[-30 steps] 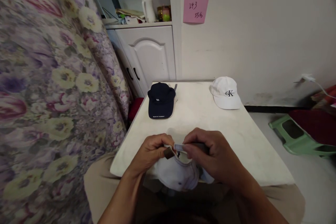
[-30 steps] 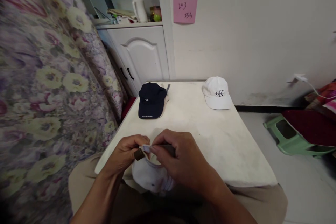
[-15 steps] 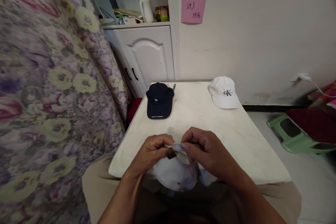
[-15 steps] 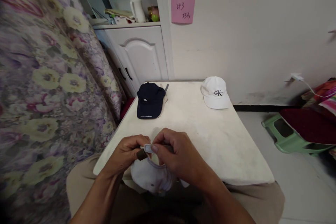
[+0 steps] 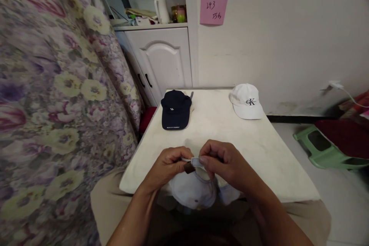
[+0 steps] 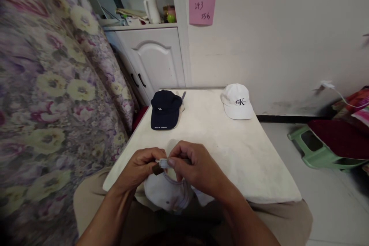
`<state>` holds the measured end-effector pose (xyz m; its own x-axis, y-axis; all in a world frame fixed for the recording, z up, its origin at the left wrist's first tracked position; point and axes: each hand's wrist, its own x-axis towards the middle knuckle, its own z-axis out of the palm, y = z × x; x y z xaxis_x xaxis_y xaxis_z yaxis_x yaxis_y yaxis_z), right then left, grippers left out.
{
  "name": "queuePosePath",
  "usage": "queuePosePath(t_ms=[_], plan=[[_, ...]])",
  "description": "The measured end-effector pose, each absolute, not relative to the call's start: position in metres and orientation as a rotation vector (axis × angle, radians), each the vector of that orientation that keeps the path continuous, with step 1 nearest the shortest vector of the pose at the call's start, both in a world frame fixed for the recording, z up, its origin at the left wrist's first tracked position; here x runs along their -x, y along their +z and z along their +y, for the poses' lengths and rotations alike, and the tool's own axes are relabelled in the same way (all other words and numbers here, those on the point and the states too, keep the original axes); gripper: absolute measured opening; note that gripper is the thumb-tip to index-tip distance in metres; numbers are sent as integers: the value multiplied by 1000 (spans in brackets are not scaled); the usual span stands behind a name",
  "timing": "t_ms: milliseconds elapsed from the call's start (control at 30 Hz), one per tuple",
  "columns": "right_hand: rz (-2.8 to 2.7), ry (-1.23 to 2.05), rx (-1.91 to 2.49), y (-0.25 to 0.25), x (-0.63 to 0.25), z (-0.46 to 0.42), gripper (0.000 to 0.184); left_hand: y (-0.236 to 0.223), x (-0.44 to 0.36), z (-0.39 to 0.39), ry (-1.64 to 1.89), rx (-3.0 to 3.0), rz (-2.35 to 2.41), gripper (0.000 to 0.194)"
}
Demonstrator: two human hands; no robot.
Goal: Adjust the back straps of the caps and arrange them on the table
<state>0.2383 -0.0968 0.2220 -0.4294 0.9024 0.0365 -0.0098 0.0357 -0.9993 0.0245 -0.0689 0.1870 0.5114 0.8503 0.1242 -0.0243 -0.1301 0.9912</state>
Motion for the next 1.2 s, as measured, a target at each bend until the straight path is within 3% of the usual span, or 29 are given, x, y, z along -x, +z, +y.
queuePosePath(t_ms=[700, 1200], plan=[[-1597, 1500, 991, 222, -246, -91, 10, 192, -30, -70, 820, -1562, 853, 20], [-1750, 1510, 935, 219, -254, -82, 11, 194, -35, -71, 809, -1597, 839, 25]])
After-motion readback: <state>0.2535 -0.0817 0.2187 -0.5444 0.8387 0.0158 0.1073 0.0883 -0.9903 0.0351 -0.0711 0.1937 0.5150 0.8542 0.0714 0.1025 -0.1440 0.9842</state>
